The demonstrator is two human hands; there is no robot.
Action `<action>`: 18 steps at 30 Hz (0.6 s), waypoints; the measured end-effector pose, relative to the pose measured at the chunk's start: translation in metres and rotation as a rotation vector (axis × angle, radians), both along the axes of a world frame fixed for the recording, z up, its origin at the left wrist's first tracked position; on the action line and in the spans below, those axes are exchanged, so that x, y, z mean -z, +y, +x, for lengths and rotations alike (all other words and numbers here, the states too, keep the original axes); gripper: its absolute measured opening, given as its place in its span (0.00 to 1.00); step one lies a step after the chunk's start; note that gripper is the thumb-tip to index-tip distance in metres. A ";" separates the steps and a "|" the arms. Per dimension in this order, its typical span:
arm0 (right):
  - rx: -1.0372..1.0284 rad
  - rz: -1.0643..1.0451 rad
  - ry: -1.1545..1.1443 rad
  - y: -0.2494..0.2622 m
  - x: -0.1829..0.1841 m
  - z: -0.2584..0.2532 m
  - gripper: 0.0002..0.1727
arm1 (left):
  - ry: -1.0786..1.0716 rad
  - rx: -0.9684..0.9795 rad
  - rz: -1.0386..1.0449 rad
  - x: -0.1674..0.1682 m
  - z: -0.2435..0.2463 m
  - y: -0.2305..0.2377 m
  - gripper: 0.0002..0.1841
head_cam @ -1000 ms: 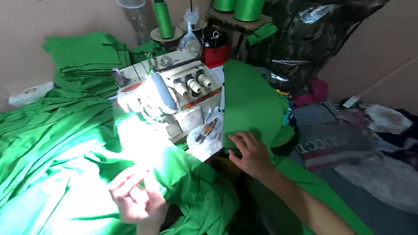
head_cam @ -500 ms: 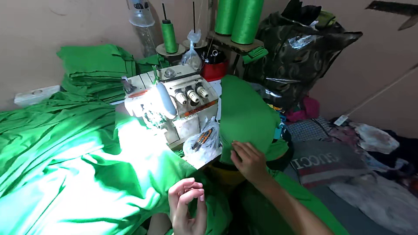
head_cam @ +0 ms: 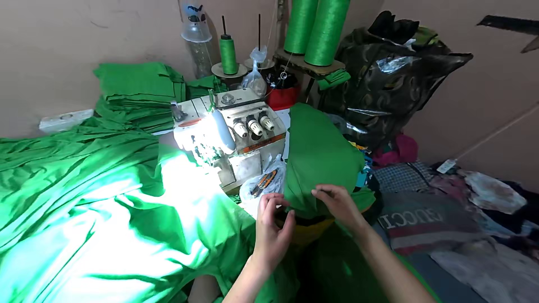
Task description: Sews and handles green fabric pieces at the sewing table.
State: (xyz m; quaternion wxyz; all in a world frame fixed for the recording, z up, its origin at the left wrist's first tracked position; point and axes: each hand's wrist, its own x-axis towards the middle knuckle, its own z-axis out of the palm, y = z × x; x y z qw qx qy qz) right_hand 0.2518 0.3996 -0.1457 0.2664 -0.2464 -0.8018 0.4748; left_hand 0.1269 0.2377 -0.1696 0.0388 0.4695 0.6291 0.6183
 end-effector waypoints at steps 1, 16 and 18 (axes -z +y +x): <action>0.011 0.019 -0.002 0.000 0.000 0.000 0.11 | 0.001 -0.003 -0.017 -0.001 0.001 0.005 0.09; 0.207 -0.338 -0.075 0.081 -0.034 0.029 0.12 | -0.108 -0.125 -0.089 -0.006 0.002 0.044 0.07; 0.574 -0.544 0.119 0.132 -0.041 0.043 0.13 | -0.113 -0.104 -0.159 -0.008 0.001 0.037 0.09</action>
